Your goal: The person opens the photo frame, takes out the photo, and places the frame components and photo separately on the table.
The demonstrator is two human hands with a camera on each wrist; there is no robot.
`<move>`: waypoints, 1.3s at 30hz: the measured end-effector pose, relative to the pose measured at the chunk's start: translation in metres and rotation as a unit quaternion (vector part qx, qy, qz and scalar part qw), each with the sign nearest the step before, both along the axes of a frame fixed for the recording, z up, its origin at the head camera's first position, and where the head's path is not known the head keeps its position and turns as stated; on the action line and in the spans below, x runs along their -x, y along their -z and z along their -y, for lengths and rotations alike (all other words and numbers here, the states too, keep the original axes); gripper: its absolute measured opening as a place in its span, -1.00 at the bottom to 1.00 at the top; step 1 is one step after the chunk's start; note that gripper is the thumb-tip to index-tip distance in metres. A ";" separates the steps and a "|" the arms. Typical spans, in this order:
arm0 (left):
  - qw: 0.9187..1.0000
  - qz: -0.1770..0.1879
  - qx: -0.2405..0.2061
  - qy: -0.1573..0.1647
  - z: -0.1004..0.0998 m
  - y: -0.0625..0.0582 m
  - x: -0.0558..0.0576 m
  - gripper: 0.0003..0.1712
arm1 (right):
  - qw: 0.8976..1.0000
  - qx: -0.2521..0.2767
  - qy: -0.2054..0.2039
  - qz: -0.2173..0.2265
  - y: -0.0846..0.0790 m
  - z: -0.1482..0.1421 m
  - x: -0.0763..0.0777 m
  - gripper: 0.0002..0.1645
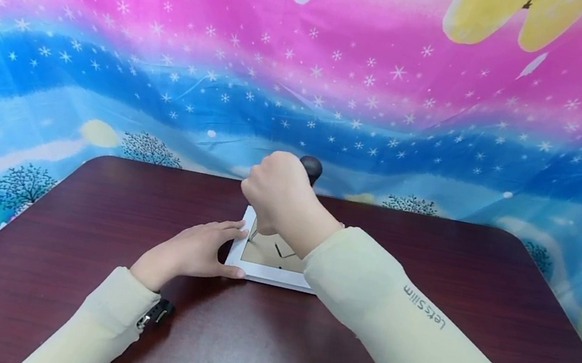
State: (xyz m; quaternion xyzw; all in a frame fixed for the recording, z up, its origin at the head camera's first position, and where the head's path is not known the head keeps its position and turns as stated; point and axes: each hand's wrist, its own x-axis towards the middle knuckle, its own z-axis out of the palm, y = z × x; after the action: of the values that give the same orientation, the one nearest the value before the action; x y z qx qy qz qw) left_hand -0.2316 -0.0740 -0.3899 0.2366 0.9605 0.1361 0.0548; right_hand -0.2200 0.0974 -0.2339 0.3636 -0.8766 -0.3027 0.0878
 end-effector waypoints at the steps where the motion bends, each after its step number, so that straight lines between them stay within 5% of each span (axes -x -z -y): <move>1: 1.000 0.000 0.001 0.000 0.000 0.000 0.000 -0.07 | 1.000 -0.005 0.003 -0.001 -0.001 0.003 0.000 -0.73; 16: 1.000 -0.008 -0.003 -0.002 0.001 0.003 0.000 -0.08 | 0.999 0.034 0.029 0.022 0.001 -0.016 0.008 -0.65; 33: 1.000 -0.010 0.007 0.006 0.000 0.001 -0.001 -0.06 | 0.989 0.139 0.028 0.039 0.014 -0.062 0.021 -0.58; 39: 1.000 -0.010 0.012 0.005 0.000 -0.001 -0.002 -0.06 | 0.983 0.169 0.036 0.067 0.023 -0.077 0.026 -0.74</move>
State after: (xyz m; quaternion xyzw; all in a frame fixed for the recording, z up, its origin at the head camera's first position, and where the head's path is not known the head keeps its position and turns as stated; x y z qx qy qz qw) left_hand -0.2299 -0.0743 -0.3893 0.2422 0.9613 0.1220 0.0490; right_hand -0.2463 0.1739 -0.2570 0.3314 -0.9315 -0.1282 0.0780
